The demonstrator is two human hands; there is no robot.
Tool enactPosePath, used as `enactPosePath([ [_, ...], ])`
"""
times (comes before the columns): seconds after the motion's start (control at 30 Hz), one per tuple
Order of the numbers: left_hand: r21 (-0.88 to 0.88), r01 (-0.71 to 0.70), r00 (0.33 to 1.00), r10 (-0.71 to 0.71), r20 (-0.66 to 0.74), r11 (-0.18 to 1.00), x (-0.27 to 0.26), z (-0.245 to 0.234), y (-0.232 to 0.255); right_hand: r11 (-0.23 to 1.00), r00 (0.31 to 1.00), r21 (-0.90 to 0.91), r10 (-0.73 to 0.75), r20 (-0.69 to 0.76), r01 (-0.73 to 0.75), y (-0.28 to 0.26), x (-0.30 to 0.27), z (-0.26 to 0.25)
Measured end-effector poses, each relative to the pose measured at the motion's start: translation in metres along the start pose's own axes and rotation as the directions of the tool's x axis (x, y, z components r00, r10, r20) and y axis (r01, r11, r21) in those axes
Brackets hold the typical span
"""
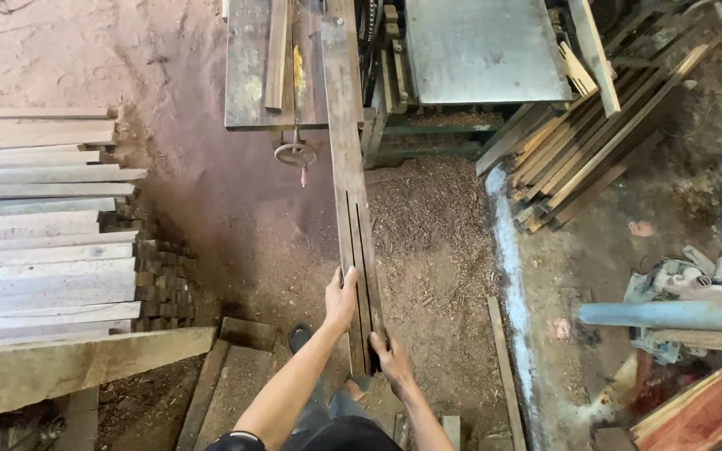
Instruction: Feeding wooden planks through a table saw to square or cut them in a workshop environment.
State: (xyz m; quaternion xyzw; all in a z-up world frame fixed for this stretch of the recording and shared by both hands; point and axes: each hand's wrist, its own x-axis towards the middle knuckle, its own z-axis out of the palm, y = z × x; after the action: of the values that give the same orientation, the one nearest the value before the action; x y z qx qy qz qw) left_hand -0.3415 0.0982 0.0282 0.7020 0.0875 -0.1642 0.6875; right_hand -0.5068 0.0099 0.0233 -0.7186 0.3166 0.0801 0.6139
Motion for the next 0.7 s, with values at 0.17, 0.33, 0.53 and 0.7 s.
enactPosePath([
  [0.17,0.088,0.060,0.998,-0.058,-0.020,0.994,-0.002,-0.001,0.007,0.998,0.989,0.032,-0.051,-0.140,0.056,0.066,0.038,0.027],
  [0.33,0.121,-0.005,1.000,0.004,0.011,0.993,0.025,-0.003,-0.018,0.994,0.991,-0.113,-0.028,-0.134,0.013,0.023,0.050,0.020],
  [0.53,0.290,0.067,0.995,-0.086,0.052,0.955,0.036,-0.005,0.018,0.989,0.987,-0.079,0.117,-0.111,-0.126,-0.033,0.062,0.024],
  [0.7,0.357,0.069,0.995,-0.088,0.038,0.932,0.056,0.002,0.001,0.978,0.980,-0.108,0.168,-0.109,-0.180,-0.027,0.077,0.026],
])
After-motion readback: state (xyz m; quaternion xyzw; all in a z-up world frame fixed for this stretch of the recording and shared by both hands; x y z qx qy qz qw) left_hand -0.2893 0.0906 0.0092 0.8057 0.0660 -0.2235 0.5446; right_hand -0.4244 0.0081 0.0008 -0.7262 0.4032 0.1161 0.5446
